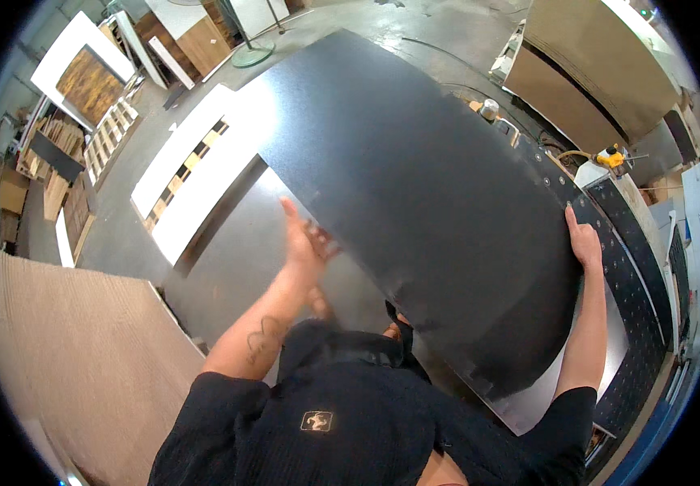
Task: The person picks up large wood panels from a stack and loads them into a panel saw machine, using a hand-held tool to assist in positioning.
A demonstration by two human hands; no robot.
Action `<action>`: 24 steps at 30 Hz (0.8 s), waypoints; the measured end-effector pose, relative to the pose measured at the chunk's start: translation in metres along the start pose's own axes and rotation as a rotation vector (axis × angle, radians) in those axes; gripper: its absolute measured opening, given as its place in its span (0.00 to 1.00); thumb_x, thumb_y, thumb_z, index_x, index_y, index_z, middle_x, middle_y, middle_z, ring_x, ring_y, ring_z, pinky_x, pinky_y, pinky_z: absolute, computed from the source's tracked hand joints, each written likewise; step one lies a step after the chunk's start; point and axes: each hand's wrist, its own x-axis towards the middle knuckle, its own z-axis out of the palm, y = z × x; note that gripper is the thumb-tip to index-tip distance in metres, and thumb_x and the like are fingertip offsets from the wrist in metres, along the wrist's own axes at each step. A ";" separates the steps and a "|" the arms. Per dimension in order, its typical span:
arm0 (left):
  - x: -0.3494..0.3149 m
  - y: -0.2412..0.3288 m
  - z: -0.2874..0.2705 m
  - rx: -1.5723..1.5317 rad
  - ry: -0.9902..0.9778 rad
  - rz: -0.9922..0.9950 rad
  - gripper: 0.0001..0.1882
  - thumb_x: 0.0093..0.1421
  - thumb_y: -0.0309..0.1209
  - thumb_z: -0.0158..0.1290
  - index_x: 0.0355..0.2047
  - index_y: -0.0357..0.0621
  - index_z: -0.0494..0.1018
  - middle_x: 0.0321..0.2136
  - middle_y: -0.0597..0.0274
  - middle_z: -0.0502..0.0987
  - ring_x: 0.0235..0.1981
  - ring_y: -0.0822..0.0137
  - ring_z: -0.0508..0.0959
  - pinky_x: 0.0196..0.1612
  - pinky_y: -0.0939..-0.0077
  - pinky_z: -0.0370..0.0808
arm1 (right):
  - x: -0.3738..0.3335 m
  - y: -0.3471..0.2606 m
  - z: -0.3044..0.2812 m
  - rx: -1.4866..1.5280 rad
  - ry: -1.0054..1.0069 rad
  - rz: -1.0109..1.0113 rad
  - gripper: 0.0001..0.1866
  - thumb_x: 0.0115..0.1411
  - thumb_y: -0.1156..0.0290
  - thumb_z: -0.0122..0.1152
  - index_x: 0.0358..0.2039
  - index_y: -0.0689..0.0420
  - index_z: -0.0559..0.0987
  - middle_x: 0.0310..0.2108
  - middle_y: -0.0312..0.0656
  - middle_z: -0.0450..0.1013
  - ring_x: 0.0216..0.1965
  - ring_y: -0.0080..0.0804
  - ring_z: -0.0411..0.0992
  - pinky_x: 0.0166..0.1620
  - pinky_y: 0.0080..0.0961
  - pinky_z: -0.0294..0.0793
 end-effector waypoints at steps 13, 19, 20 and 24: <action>0.060 0.079 0.001 0.075 -0.353 -0.288 0.43 0.58 0.64 0.50 0.65 0.49 0.58 0.63 0.59 0.63 0.63 0.57 0.62 0.63 0.50 0.55 | -0.049 -0.039 0.032 0.034 0.119 0.111 0.50 0.61 0.29 0.35 0.27 0.75 0.78 0.30 0.66 0.75 0.39 0.57 0.75 0.46 0.41 0.69; 0.110 0.072 0.003 -0.114 -0.395 -0.338 0.39 0.60 0.61 0.49 0.60 0.43 0.64 0.59 0.52 0.67 0.59 0.54 0.66 0.61 0.55 0.61 | -0.062 -0.046 0.038 -0.037 0.109 0.169 0.50 0.63 0.31 0.32 0.32 0.77 0.77 0.35 0.68 0.75 0.42 0.60 0.74 0.47 0.44 0.68; 0.119 0.069 0.004 -0.198 -0.407 -0.349 0.36 0.61 0.59 0.49 0.57 0.41 0.67 0.56 0.51 0.70 0.57 0.53 0.69 0.60 0.58 0.65 | -0.065 -0.046 0.040 -0.037 0.105 0.193 0.49 0.63 0.32 0.32 0.33 0.76 0.77 0.35 0.68 0.75 0.43 0.60 0.74 0.47 0.43 0.68; 0.124 0.080 0.012 -0.211 -0.412 -0.385 0.39 0.62 0.61 0.46 0.60 0.41 0.65 0.58 0.49 0.68 0.58 0.51 0.67 0.61 0.55 0.63 | -0.082 -0.058 0.021 0.023 -0.088 0.245 0.43 0.66 0.36 0.36 0.40 0.73 0.78 0.42 0.63 0.76 0.50 0.54 0.73 0.53 0.41 0.67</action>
